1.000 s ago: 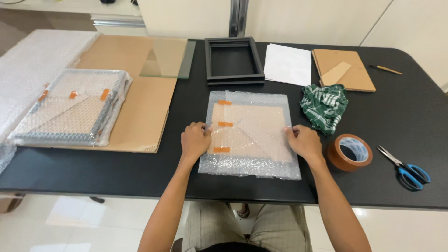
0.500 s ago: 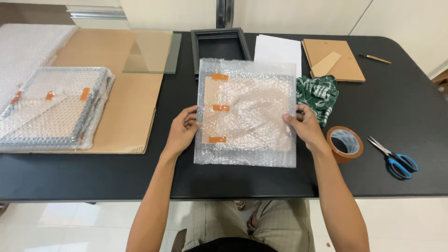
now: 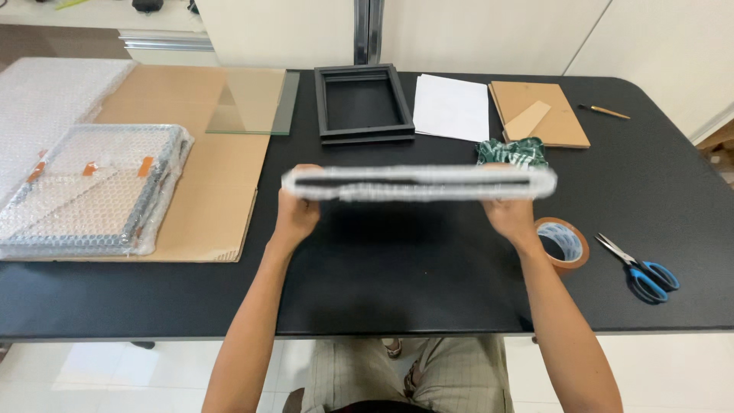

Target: The person wraps a framed artwork in bubble wrap, securing the edges and back with tape using scissors to cut the adhesive strips.

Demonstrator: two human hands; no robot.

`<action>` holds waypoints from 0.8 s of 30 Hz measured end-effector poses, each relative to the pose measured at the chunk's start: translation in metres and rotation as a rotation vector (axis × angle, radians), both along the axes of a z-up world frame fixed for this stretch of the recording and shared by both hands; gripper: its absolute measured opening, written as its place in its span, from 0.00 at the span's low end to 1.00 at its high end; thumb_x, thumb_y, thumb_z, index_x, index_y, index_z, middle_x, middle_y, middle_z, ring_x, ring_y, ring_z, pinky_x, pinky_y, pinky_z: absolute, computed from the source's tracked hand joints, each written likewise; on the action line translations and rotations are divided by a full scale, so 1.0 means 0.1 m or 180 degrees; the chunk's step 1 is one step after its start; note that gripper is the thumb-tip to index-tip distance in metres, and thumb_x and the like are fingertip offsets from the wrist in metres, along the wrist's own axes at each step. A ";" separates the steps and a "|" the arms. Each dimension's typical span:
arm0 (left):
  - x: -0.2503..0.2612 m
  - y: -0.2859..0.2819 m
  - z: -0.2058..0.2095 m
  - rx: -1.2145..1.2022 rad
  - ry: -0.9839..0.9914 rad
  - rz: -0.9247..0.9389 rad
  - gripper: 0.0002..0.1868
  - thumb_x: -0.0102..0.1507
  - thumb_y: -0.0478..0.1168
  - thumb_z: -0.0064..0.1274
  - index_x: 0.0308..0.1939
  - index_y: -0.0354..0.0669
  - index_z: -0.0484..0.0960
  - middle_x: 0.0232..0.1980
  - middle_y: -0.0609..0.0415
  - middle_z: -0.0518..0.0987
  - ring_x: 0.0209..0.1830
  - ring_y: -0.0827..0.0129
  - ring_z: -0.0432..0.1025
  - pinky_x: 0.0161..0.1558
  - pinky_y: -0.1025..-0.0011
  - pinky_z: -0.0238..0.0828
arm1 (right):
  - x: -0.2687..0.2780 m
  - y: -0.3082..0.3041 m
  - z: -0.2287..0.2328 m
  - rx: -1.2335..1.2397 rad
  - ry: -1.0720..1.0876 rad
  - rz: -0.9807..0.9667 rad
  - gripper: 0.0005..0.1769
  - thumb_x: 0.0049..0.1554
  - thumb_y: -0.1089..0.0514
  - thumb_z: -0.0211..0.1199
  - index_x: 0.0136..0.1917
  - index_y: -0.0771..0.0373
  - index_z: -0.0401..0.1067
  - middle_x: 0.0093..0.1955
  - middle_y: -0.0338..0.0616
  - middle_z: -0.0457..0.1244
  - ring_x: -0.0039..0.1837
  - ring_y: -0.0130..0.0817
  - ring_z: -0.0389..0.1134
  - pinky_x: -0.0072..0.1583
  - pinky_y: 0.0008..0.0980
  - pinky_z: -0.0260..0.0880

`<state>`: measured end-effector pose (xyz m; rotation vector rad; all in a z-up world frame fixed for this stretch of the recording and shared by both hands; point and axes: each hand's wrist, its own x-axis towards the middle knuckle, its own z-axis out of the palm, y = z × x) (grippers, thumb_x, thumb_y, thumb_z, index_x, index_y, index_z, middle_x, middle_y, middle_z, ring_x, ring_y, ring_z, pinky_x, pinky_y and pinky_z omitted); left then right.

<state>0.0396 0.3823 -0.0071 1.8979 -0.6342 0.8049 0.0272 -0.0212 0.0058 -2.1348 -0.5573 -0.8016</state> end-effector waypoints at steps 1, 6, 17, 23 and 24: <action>0.06 0.03 -0.12 -0.0001 0.0001 -0.0005 0.17 0.63 0.15 0.44 0.46 0.32 0.84 0.38 0.42 0.81 0.37 0.45 0.75 0.44 0.59 0.75 | 0.00 0.02 -0.06 -0.0001 0.0001 -0.0005 0.06 0.59 0.72 0.67 0.47 0.64 0.79 0.43 0.51 0.72 0.47 0.43 0.73 0.51 0.43 0.74; 0.22 0.15 -0.63 0.1311 0.0083 0.0126 0.09 0.65 0.28 0.54 0.42 0.46 0.73 0.47 0.58 0.72 0.58 0.64 0.70 0.63 0.70 0.71 | 0.13 -0.04 -0.61 -0.0313 -0.0177 0.0303 0.15 0.64 0.45 0.67 0.48 0.59 0.77 0.59 0.42 0.71 0.65 0.44 0.66 0.71 0.38 0.63; 0.29 0.19 -0.85 0.2340 -0.0176 0.0275 0.11 0.65 0.23 0.50 0.38 0.46 0.74 0.43 0.54 0.72 0.53 0.61 0.71 0.55 0.69 0.74 | 0.03 -0.16 -0.83 -0.1943 0.0116 -0.0050 0.14 0.62 0.71 0.56 0.56 0.58 0.76 0.61 0.42 0.67 0.69 0.39 0.69 0.69 0.35 0.73; 0.50 0.02 -0.69 0.1235 0.0561 0.0481 0.09 0.68 0.28 0.47 0.44 0.47 0.80 0.47 0.55 0.75 0.52 0.59 0.75 0.54 0.63 0.76 | 0.31 -0.04 -0.66 -0.1007 0.0478 -0.0205 0.17 0.63 0.70 0.55 0.58 0.58 0.79 0.58 0.43 0.70 0.64 0.42 0.71 0.66 0.41 0.72; 0.58 -0.02 -0.70 0.1246 0.0527 0.0853 0.04 0.70 0.35 0.51 0.46 0.48 0.80 0.49 0.54 0.73 0.50 0.60 0.73 0.51 0.63 0.76 | 0.47 -0.04 -0.73 -0.0509 0.0542 -0.0360 0.15 0.67 0.64 0.56 0.63 0.56 0.78 0.56 0.44 0.69 0.59 0.44 0.72 0.62 0.45 0.72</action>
